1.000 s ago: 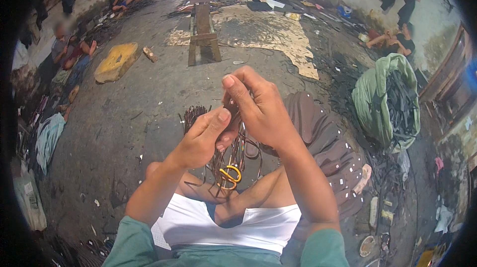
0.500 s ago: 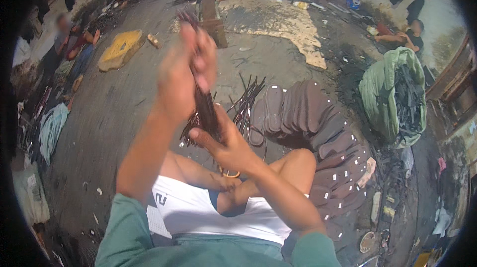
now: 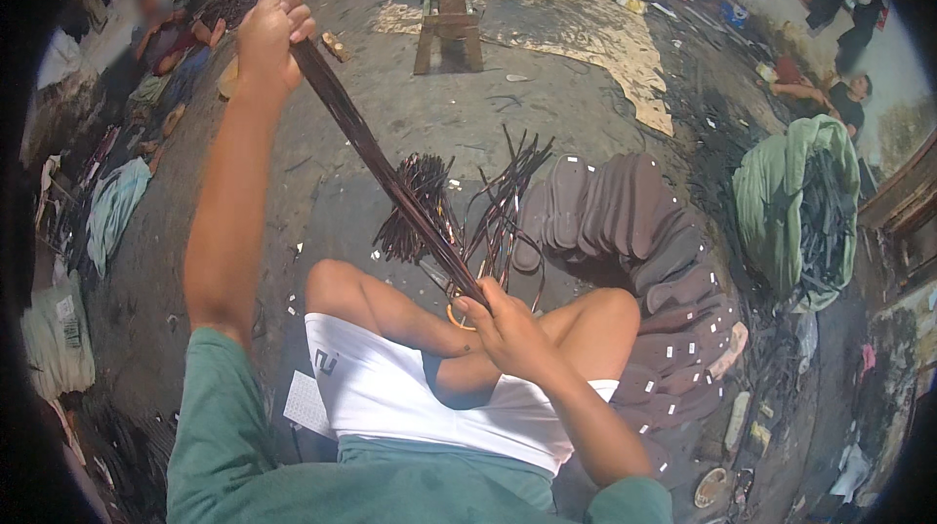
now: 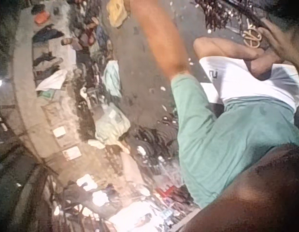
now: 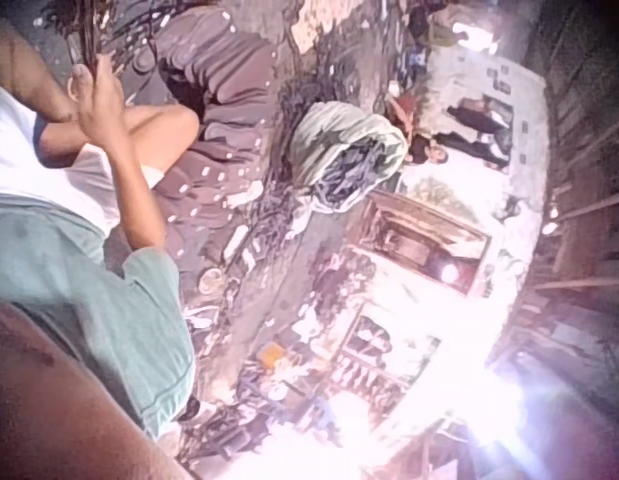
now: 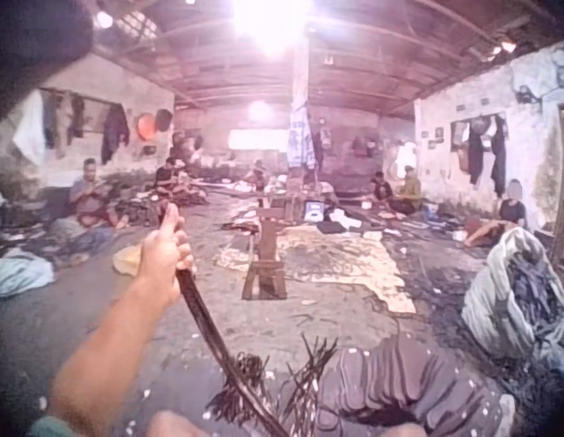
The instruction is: The person sits on the floor and uses yellow-handled shears to cut bundles of dark, thin strips into shorter lengths. After cutting, the person picks up a stack of dark shoe soles and uses a pointed tool to poke holes in them.
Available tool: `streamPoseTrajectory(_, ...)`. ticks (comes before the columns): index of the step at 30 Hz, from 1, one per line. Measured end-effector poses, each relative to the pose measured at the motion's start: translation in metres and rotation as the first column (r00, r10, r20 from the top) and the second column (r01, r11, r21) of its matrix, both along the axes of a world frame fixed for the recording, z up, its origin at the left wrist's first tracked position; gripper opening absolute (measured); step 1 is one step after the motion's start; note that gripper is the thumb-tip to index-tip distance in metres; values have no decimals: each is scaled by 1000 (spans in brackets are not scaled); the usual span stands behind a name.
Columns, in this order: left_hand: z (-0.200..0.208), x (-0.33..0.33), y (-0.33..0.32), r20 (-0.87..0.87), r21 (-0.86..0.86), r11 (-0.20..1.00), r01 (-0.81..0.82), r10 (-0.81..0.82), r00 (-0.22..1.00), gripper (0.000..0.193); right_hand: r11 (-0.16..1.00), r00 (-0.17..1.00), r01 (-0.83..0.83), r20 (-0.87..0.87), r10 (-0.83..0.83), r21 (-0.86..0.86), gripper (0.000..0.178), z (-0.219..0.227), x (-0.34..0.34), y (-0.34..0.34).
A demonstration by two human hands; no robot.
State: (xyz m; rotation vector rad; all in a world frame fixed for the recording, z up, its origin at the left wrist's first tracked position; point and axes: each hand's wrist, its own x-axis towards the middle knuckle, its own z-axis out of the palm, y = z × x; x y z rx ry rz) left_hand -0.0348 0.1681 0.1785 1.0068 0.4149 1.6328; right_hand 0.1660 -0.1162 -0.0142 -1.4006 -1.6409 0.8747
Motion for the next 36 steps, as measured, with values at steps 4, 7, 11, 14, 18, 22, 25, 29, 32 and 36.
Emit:
streamPoseTrajectory(4,-11,-21,4,10,-27,996,-88,88,996,38,996,998,-9,64,15,-93,24,16,10,-6)
streamPoseTrajectory(7,-20,-15,-22,-279,70,996,-63,80,957,33,994,914,-57,396,90,-94,28,37,22,-12)
streamPoseTrajectory(11,-56,36,-118,-942,19,777,629,-196,271,40,930,566,-194,739,365,-311,26,106,32,9)
streamPoseTrajectory(14,-106,53,-169,-905,-298,587,752,-424,-27,57,891,429,-408,819,382,-201,20,143,32,24)
streamPoseTrajectory(18,-133,46,-184,-518,-366,483,796,-816,257,31,956,543,-290,831,121,51,34,171,41,37)
streamPoseTrajectory(22,-140,42,-180,-413,-358,592,722,-794,446,24,906,965,182,109,-240,382,62,144,51,39)
streamPoseTrajectory(25,-140,46,-181,-356,-371,607,703,-792,496,26,935,995,94,-57,-79,341,71,98,22,35)
streamPoseTrajectory(29,-141,46,-182,-301,-422,536,731,-844,444,26,941,979,91,-200,-25,326,50,96,15,53)
streamPoseTrajectory(32,-133,43,-189,-248,-485,490,724,-871,423,27,972,989,21,-146,13,234,36,101,12,51)
streamPoseTrajectory(36,-128,44,-187,-280,-463,514,722,-858,430,28,964,999,26,-50,-13,266,29,105,8,50)
